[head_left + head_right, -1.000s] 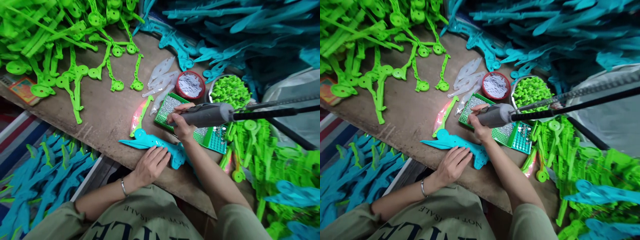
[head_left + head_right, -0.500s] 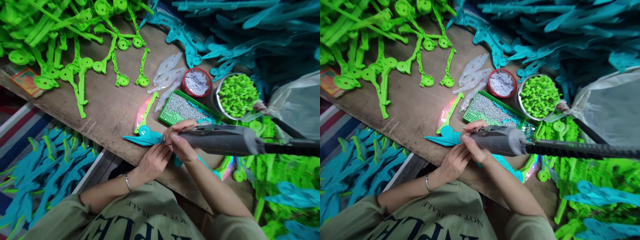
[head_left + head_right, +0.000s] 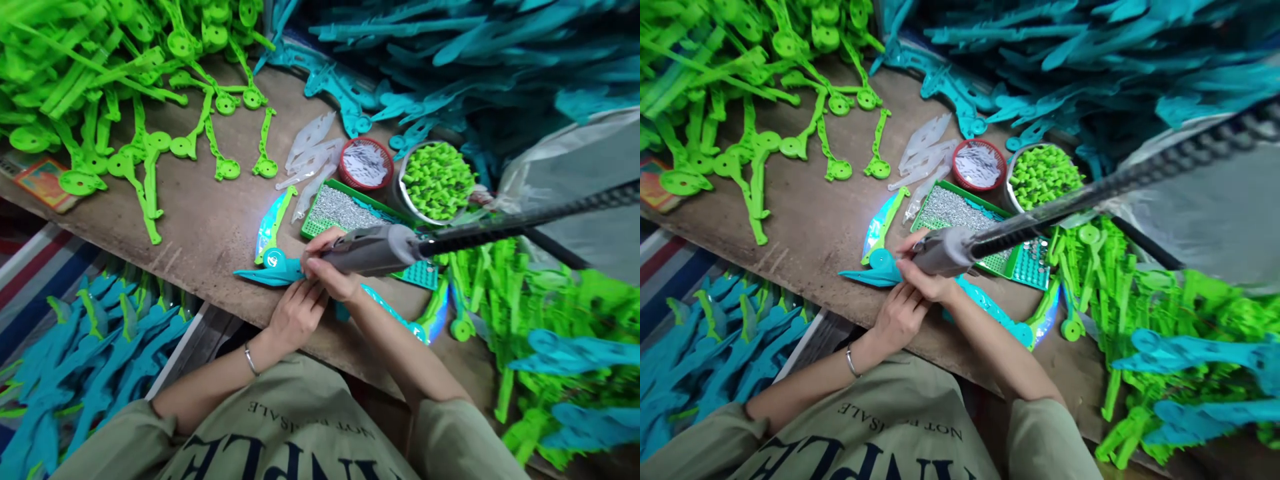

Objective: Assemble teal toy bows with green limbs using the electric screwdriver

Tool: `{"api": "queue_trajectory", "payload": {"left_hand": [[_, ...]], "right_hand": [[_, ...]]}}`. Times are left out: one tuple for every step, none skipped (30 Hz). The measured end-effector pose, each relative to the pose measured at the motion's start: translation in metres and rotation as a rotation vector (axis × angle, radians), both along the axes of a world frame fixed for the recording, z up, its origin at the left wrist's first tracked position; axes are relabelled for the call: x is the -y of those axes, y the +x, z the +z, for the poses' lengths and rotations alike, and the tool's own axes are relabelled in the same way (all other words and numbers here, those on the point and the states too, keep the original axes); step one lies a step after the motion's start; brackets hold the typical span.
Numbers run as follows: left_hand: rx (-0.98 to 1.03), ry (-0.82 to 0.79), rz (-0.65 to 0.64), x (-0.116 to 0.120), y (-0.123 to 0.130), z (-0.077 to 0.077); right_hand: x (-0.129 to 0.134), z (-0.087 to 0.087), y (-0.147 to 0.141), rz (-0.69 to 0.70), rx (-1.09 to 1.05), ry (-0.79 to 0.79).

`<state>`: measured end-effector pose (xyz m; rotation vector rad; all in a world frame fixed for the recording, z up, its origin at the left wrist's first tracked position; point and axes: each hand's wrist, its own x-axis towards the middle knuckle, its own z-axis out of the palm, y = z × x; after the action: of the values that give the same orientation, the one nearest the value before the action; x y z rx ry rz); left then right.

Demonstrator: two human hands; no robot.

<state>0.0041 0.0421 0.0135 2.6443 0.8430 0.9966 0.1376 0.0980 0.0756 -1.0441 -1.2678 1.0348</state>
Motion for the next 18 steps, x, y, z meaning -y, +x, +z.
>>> {"api": "queue_trajectory", "payload": {"left_hand": [[-0.009, -0.001, -0.001, -0.001, 0.0, 0.001], [-0.02, 0.001, -0.004, -0.001, -0.001, 0.002], [-0.031, 0.009, -0.007, -0.003, -0.001, 0.004], [-0.044, 0.018, -0.009, -0.004, -0.001, 0.006], [-0.058, 0.024, -0.008, -0.007, 0.0, 0.009], [-0.074, 0.025, -0.007, -0.01, 0.001, 0.013], [-0.093, 0.022, -0.01, -0.014, 0.003, 0.017], [-0.119, 0.012, -0.018, -0.019, 0.005, 0.021], [-0.152, -0.001, -0.036, -0.024, 0.008, 0.025], [-0.188, -0.012, -0.062, -0.029, 0.012, 0.029], [-0.227, -0.018, -0.093, -0.035, 0.015, 0.032], [-0.269, -0.023, -0.124, -0.04, 0.018, 0.035], [-0.313, -0.029, -0.151, -0.045, 0.021, 0.037], [-0.356, -0.039, -0.176, -0.049, 0.023, 0.039], [-0.392, -0.053, -0.199, -0.053, 0.025, 0.041], [-0.416, -0.071, -0.217, -0.056, 0.026, 0.043], [-0.423, -0.094, -0.235, -0.058, 0.026, 0.046], [-0.404, -0.119, -0.255, -0.058, 0.026, 0.049]], "right_hand": [[0.003, 0.005, 0.005, -0.037, -0.025, 0.016], [0.006, 0.012, 0.011, -0.095, -0.046, 0.025], [0.011, 0.019, 0.019, -0.166, -0.057, 0.025], [0.016, 0.026, 0.028, -0.242, -0.051, 0.016], [0.021, 0.032, 0.038, -0.309, -0.043, 0.008], [0.027, 0.037, 0.049, -0.359, -0.039, 0.001], [0.034, 0.041, 0.059, -0.391, -0.035, -0.004], [0.039, 0.042, 0.068, -0.411, -0.029, -0.007], [0.045, 0.042, 0.076, -0.421, -0.018, -0.012], [0.05, 0.041, 0.083, -0.421, -0.005, -0.018], [0.054, 0.038, 0.089, -0.415, 0.008, -0.024], [0.057, 0.035, 0.093, -0.404, 0.021, -0.027], [0.059, 0.032, 0.096, -0.39, 0.034, -0.029], [0.061, 0.029, 0.099, -0.374, 0.045, -0.032], [0.063, 0.027, 0.101, -0.357, 0.057, -0.033], [0.065, 0.026, 0.103, -0.345, 0.068, -0.03], [0.067, 0.024, 0.107, -0.338, 0.079, -0.022], [0.071, 0.023, 0.112, -0.345, 0.089, -0.007]]}}
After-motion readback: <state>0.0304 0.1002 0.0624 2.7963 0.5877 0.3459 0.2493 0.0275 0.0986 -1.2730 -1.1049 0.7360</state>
